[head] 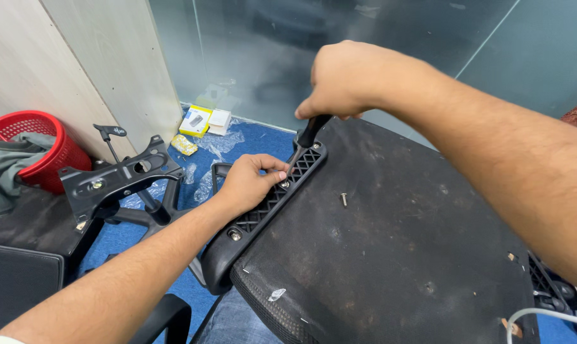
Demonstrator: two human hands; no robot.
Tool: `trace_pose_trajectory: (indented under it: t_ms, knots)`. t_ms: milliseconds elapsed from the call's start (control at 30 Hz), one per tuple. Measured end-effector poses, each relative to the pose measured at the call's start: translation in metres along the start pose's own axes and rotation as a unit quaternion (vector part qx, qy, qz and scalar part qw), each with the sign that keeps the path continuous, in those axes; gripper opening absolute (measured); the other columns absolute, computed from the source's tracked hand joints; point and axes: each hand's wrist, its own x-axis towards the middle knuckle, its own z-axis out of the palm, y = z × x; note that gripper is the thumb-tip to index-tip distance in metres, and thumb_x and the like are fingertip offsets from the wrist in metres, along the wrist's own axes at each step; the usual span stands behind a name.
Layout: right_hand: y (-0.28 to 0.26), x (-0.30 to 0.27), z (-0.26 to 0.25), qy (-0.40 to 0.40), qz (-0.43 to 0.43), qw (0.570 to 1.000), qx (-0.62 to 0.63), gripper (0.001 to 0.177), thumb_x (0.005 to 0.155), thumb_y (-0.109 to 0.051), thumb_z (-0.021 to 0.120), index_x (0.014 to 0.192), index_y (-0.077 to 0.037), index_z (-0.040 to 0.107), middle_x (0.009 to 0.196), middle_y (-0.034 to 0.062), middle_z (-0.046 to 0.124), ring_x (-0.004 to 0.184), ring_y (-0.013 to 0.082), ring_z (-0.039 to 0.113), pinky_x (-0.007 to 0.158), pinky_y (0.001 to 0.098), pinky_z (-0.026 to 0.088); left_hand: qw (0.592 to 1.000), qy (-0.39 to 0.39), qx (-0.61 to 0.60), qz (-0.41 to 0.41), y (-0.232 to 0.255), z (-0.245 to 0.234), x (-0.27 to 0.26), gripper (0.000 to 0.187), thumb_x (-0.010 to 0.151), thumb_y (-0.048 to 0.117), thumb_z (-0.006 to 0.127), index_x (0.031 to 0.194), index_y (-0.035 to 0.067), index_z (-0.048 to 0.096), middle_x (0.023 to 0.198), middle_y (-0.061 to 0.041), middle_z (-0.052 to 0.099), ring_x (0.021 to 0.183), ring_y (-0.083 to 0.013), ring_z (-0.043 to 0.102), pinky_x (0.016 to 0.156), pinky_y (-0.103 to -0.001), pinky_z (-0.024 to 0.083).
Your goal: The person uses a screwdriver to attach black plastic mounting brackets to the underside of a black office chair seat. They flip the seat over to access different sides, insert screws, and tighten them to secure the brackets.
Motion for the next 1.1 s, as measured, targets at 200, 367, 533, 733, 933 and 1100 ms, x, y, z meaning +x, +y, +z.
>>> trace_pose_trajectory:
  t_ms: [200,367,533,733,933,1100]
  knots:
    - [0.056,-0.016,0.03,0.014,0.018,0.986,0.166,0.044,0.076,-0.046,0.08,0.099,-0.008,0.079,0.068,0.0118,0.069,0.06,0.0221,0.065,0.063,0.0385,0.052,0.957,0.064,0.206,0.192,0.015,-0.004,-0.016,0.018,0.072,0.017,0.084,0.087,0.007,0.083,0.095,-0.014,0.071,0.095,-0.0348,0.064,0.086,-0.043,0.049]
    - [0.097,-0.028,0.067,0.035,0.073,0.945,0.317,0.041,0.073,-0.035,0.083,0.106,-0.01,0.079,0.067,0.012,0.065,0.059,0.0206,0.059,0.061,0.0364,0.047,0.981,0.027,0.185,0.05,0.013,-0.008,-0.012,0.019,0.077,0.021,0.079,0.089,0.007,0.08,0.099,-0.013,0.069,0.095,-0.0319,0.066,0.087,-0.04,0.051]
    - [0.114,-0.024,0.086,-0.028,0.03,0.983,0.177,0.039,0.076,-0.039,0.086,0.105,-0.013,0.078,0.083,0.0124,0.072,0.074,0.0249,0.065,0.069,0.041,0.051,0.99,0.029,0.131,-0.05,0.006,-0.003,0.015,0.047,0.082,0.04,0.08,0.109,0.003,0.067,0.109,-0.015,0.067,0.102,-0.0284,0.064,0.09,-0.04,0.049]
    - [0.118,-0.002,0.081,-0.039,-0.111,0.983,0.143,0.041,0.079,-0.04,0.079,0.115,-0.021,0.076,0.107,0.0083,0.078,0.099,0.0272,0.071,0.088,0.0431,0.055,0.919,-0.094,-0.043,-0.381,0.021,0.007,0.08,0.059,0.089,0.059,0.062,0.117,0.007,0.071,0.117,-0.017,0.068,0.097,-0.0293,0.065,0.082,-0.043,0.052]
    - [0.125,0.008,0.06,-0.024,-0.043,0.99,0.131,0.05,0.072,-0.04,0.088,0.113,-0.016,0.073,0.099,0.0123,0.075,0.093,0.0311,0.07,0.083,0.0445,0.054,0.912,-0.157,-0.107,-0.364,0.004,0.041,0.109,0.042,0.092,0.046,0.061,0.107,0.01,0.076,0.106,-0.012,0.077,0.084,-0.0212,0.071,0.073,-0.034,0.056]
    - [0.12,0.011,0.062,-0.024,-0.044,0.984,0.172,0.04,0.072,-0.035,0.087,0.103,-0.012,0.077,0.09,0.0118,0.077,0.086,0.0291,0.07,0.078,0.0422,0.053,0.903,-0.133,-0.174,-0.37,-0.023,0.047,0.113,0.036,0.094,0.041,0.059,0.102,0.01,0.076,0.092,-0.007,0.077,0.068,-0.0198,0.069,0.065,-0.034,0.056]
